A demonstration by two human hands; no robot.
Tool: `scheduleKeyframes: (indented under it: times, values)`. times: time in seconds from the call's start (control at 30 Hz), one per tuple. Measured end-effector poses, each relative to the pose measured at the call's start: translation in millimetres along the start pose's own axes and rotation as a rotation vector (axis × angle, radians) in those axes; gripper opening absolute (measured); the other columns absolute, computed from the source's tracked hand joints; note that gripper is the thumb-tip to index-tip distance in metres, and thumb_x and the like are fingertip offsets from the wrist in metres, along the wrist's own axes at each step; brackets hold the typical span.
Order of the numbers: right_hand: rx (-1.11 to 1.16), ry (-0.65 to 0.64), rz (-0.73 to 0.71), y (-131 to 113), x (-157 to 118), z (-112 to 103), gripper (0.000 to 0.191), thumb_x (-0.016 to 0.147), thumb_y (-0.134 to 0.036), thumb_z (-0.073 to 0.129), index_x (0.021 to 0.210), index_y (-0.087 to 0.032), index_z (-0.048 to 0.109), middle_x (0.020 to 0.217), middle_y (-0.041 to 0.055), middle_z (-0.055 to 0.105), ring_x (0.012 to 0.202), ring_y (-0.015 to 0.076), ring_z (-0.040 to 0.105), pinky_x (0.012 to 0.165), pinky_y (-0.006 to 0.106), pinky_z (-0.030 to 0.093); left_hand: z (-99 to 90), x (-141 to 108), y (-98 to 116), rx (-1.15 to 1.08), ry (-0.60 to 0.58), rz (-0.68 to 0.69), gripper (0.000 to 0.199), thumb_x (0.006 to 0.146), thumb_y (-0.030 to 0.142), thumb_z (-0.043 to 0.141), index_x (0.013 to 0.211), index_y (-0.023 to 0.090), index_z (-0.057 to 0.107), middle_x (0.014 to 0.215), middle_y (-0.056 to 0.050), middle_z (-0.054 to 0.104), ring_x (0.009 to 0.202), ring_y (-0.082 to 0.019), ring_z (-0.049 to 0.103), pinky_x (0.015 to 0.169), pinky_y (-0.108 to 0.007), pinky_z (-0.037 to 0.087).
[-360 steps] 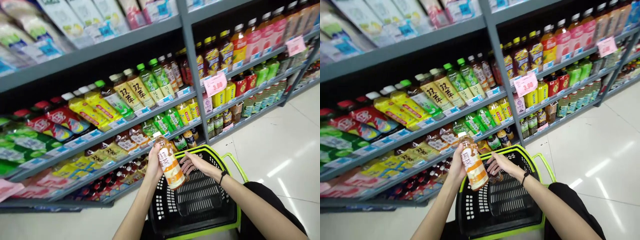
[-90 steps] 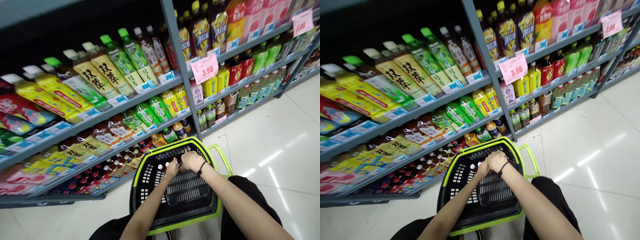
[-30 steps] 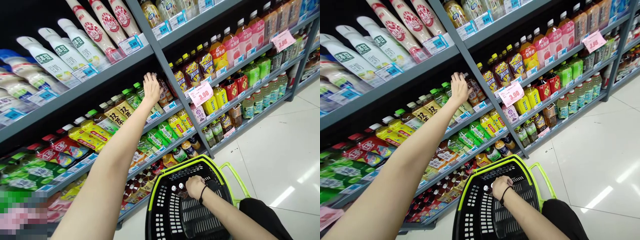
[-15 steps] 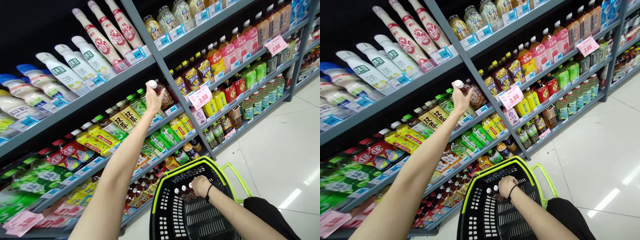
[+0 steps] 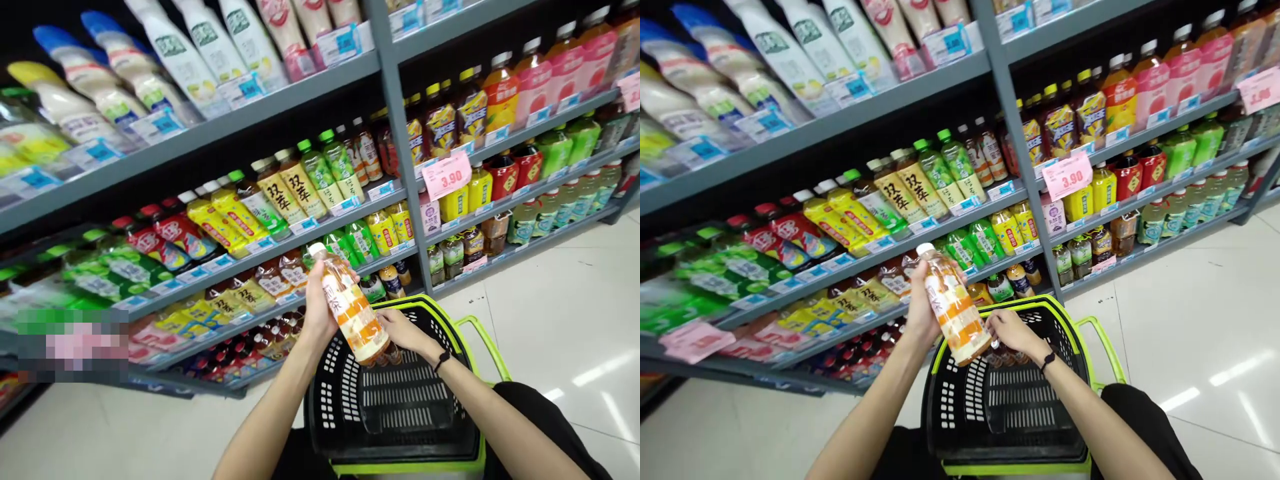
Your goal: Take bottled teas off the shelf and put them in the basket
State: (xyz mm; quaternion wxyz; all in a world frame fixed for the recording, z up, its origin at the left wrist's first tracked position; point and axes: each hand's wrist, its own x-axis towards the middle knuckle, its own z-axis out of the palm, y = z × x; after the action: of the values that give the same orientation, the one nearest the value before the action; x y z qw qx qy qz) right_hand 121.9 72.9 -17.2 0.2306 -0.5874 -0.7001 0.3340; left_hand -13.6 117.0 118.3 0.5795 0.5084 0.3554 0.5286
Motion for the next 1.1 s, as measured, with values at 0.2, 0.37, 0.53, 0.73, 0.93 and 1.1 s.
scheduleKeyframes:
  times: [0.2, 0.37, 0.53, 0.73, 0.93, 1.1]
  values:
    - [1.009, -0.199, -0.004, -8.8, 5.3, 46.5, 0.068, 0.107, -0.069, 0.031, 0.14, -0.016, 0.059, 0.104, 0.0131, 0.076, 0.092, 0.0253, 0.074, 0.09, 0.043, 0.058, -73.4, -10.4, -76.2, -0.059, 0.221, 0.093, 0.063, 0.075, 0.055, 0.086, 0.117, 0.019, 0.056, 0.101, -0.005, 0.071, 0.078, -0.015, 0.07, 0.074, -0.027, 0.056]
    - [1.106, -0.365, 0.067, -15.6, 6.3, 66.9, 0.075, 0.096, -0.078, 0.052, 0.141, -0.018, 0.058, 0.118, 0.0147, 0.073, 0.087, 0.028, 0.073, 0.062, 0.037, 0.059, -107.7, -31.2, -99.4, 0.049, 0.236, 0.106, 0.056, 0.084, 0.056, 0.08, 0.119, 0.018, 0.058, 0.101, -0.005, 0.069, 0.083, -0.016, 0.067, 0.077, -0.026, 0.056]
    - [1.107, -0.218, 0.117, -14.4, 15.4, 91.2, 0.075, 0.091, -0.081, 0.058, 0.127, -0.016, 0.068, 0.122, 0.0138, 0.073, 0.11, 0.031, 0.07, 0.081, 0.04, 0.061, -119.3, -48.9, -100.1, 0.097, 0.099, 0.11, 0.06, 0.088, 0.047, 0.08, 0.135, 0.021, 0.051, 0.108, -0.005, 0.07, 0.09, -0.017, 0.067, 0.082, -0.028, 0.056]
    - [1.15, -0.054, 0.12, -16.0, 10.6, 105.8, 0.063, 0.095, -0.073, 0.055, 0.126, -0.021, 0.072, 0.126, 0.0086, 0.074, 0.123, 0.0306, 0.066, 0.11, 0.047, 0.051, -134.9, -65.8, -95.0, 0.266, -0.133, 0.202, 0.061, 0.101, 0.047, 0.063, 0.153, 0.019, 0.046, 0.153, -0.016, 0.055, 0.141, -0.03, 0.054, 0.121, -0.045, 0.042]
    - [1.219, -0.35, 0.235, -30.1, -7.5, 98.6, 0.075, 0.087, -0.083, 0.041, 0.096, -0.017, 0.073, 0.088, 0.0154, 0.075, 0.102, 0.0352, 0.071, 0.087, 0.047, 0.061, -130.5, -76.2, -96.9, -0.001, -0.287, 0.183, 0.082, 0.097, 0.046, 0.069, 0.165, 0.021, 0.031, 0.163, -0.017, 0.046, 0.14, -0.032, 0.057, 0.119, -0.048, 0.047]
    - [1.286, -0.447, 0.187, -35.1, -15.1, 94.9, 0.077, 0.077, -0.09, 0.045, 0.086, -0.017, 0.07, 0.086, 0.0161, 0.074, 0.104, 0.0372, 0.07, 0.086, 0.048, 0.061, -115.7, -76.5, -101.1, -0.064, -0.317, 0.144, 0.093, 0.09, 0.036, 0.08, 0.166, 0.022, 0.028, 0.152, -0.017, 0.058, 0.132, -0.03, 0.064, 0.116, -0.045, 0.051]
